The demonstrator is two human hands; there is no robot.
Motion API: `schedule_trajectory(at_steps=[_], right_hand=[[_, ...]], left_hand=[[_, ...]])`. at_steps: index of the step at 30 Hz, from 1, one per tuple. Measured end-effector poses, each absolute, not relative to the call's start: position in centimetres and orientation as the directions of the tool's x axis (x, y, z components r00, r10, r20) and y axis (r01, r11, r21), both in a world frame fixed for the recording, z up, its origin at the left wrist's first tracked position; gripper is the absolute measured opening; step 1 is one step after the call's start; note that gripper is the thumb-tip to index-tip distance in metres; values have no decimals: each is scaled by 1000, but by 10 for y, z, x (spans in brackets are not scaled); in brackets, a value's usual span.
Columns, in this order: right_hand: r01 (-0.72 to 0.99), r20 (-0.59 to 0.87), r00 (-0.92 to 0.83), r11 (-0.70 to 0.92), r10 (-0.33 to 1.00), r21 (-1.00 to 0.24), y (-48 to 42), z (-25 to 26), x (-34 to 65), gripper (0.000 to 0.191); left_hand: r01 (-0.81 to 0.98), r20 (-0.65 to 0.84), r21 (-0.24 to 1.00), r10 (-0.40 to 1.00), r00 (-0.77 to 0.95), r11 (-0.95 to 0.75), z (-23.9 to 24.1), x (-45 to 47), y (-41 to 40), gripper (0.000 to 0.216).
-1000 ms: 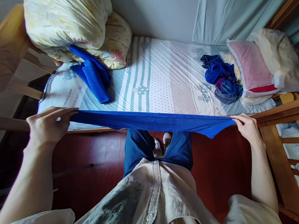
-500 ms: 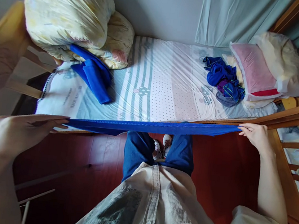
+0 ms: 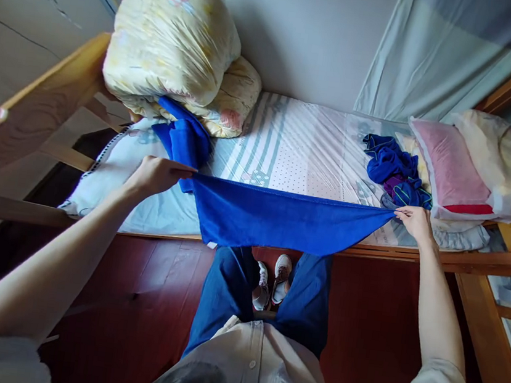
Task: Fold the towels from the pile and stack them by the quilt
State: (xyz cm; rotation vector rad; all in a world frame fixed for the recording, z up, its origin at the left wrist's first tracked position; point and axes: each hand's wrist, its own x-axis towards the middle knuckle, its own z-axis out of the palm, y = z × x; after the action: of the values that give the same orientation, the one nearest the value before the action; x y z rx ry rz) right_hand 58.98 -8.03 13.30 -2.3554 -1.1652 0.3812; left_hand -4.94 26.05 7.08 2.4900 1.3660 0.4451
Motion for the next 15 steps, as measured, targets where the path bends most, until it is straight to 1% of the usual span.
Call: schedule_trajectory(at_steps=[2, 4, 7, 9, 10, 12, 15], right_hand=[[662, 46, 625, -499, 779, -559, -57, 121, 602, 9], [684, 160, 635, -454, 756, -571, -39, 112, 612, 12], [734, 318, 600, -347, 734, -583, -26, 99, 621, 17], [761, 381, 574, -302, 725, -574, -25, 87, 622, 21], [777, 404, 560, -288, 724, -560, -26, 79, 621, 22], [804, 432, 531, -273, 729, -528, -29, 60, 617, 23], [810, 398, 518, -285, 757, -512, -33, 24, 604, 21]], left_hand=[[787, 201, 376, 872, 446, -489, 75, -34, 280, 24], [769, 321, 406, 865, 385, -493, 81, -22, 292, 26], [699, 528, 441, 793, 304, -562, 84, -13, 298, 32], [665, 599, 450, 754, 269, -596, 74, -15, 294, 36], [657, 605, 455, 750, 267, -601, 65, -18, 290, 36], [652, 569, 468, 768, 294, -596, 39, -24, 280, 35], [662, 439, 496, 820, 367, -562, -11, -32, 260, 34]])
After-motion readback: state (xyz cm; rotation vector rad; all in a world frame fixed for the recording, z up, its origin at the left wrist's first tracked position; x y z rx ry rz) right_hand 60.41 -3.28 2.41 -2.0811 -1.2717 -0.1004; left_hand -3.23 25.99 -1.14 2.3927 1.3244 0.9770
